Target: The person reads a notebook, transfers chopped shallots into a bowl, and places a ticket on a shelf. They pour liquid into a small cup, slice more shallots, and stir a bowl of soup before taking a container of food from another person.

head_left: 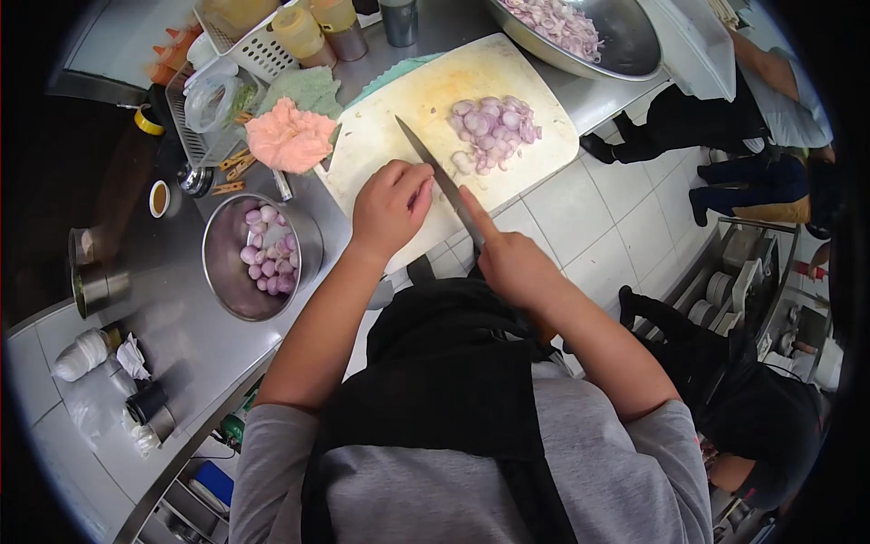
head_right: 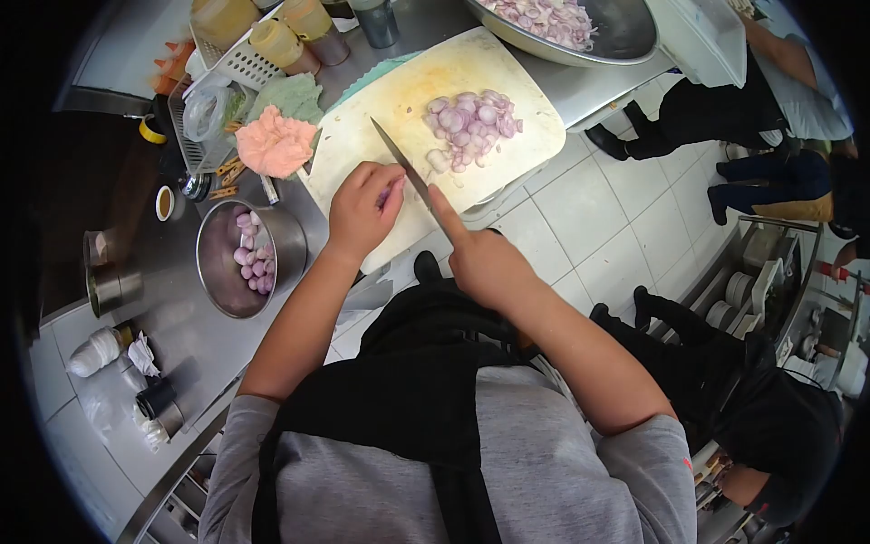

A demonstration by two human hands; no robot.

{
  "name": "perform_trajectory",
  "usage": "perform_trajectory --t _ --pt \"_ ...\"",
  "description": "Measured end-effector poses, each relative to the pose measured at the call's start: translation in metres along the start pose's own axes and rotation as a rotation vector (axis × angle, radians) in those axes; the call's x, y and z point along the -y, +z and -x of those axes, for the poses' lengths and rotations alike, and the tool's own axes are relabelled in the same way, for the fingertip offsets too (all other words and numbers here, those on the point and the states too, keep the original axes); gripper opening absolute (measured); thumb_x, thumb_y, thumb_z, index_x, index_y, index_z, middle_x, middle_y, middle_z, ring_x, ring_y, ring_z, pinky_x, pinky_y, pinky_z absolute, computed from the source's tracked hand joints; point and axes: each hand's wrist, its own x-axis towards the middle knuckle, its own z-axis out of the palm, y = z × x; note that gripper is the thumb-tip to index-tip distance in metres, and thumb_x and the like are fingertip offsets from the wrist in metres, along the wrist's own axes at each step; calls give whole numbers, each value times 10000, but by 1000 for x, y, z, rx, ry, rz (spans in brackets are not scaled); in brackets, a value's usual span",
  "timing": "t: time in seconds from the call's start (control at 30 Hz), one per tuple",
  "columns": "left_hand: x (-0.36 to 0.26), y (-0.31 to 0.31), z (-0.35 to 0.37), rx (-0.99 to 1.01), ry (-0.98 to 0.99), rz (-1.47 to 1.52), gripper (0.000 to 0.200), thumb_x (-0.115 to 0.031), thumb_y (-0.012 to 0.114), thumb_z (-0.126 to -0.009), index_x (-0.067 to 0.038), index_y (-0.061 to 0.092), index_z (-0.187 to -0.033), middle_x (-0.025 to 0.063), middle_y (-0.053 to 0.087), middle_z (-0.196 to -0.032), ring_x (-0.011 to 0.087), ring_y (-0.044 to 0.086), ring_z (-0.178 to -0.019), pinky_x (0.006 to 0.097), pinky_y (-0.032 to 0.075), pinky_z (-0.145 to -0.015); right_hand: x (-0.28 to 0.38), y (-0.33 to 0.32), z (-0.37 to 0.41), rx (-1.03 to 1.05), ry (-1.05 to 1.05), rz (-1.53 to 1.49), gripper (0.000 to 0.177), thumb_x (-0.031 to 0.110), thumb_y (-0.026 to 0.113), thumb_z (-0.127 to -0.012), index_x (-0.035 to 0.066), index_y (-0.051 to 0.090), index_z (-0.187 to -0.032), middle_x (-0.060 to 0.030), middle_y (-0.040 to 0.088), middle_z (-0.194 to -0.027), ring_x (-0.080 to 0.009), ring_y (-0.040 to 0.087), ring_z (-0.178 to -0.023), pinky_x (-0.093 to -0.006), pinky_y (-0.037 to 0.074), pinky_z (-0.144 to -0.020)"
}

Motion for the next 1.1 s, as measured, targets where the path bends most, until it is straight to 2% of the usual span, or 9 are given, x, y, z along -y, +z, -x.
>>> perform_trajectory --t 0.07,0.2,0.3,0.37,0.6,0.67,0.8,0.97,1.1 --pt "-3 -3 0 6 -156 117 200 -64 698 -815 -108 662 -1007 62 607 -844 253 640 -754 366 532 -657 -3 -3 -2 -16 32 20 928 46 547 -860 205 37 -1619 -256 680 -768 -438 666 -705 -542 527 -681" --pt "0 -4 -1 60 -156 133 245 16 688 -812 -64 663 -1042 68 625 -912 178 661 -763 289 537 -675 -9 -20 -9 -80 99 57 927 48 545 -859 213 45 -1622 -243 685 -778 -410 680 -704 -518 545 -677" --pt "-2 -4 -3 -2 -169 184 239 25 691 -809 -44 662 -1036 76 618 -943 181 665 -791 293 546 -704 2 -25 -10 -52 79 124 927 40 537 -852 219 58 -1625 -230 685 -776 -393 685 -689 -504 553 -659" --pt "-3 -8 -2 11 -160 185 222 -2 683 -816 -74 657 -1024 84 614 -1015 232 665 -784 349 558 -676 10 -22 -13 -11 59 159 925 36 532 -849 221 68 -1627 -222 687 -776 -384 687 -682 -497 558 -650" --pt "1 -18 -7 119 -139 114 213 8 675 -842 -82 665 -1035 76 635 -1037 260 671 -829 350 561 -719 25 -43 -16 90 19 253 895 30 526 -856 207 109 -1628 -187 700 -814 -352 701 -711 -473 572 -656" --pt "6 -18 -11 131 19 23 228 2 680 -836 -85 659 -1046 69 643 -1056 281 669 -890 368 558 -749 31 -57 -15 111 18 266 889 28 526 -860 193 109 -1628 -186 703 -833 -346 706 -734 -466 574 -671" --pt "8 -19 -16 159 34 43 209 14 694 -845 -54 677 -1041 91 652 -1065 289 669 -906 358 553 -759 45 -76 -9 199 32 343 883 15 527 -862 151 104 -1626 -183 707 -861 -332 711 -785 -443 578 -714" --pt "11 -17 -13 174 45 11 252 -8 690 -842 -82 654 -1081 77 653 -1084 291 667 -937 370 552 -777 45 -61 -11 214 50 339 898 2 529 -856 150 93 -1627 -180 710 -846 -325 712 -776 -439 578 -717" --pt "12 -15 -13 120 59 2 271 -14 672 -827 -112 640 -1078 44 642 -1073 276 668 -944 384 566 -774 32 -33 -30 135 68 359 894 0 523 -853 146 94 -1624 -200 710 -841 -334 712 -760 -451 577 -701"
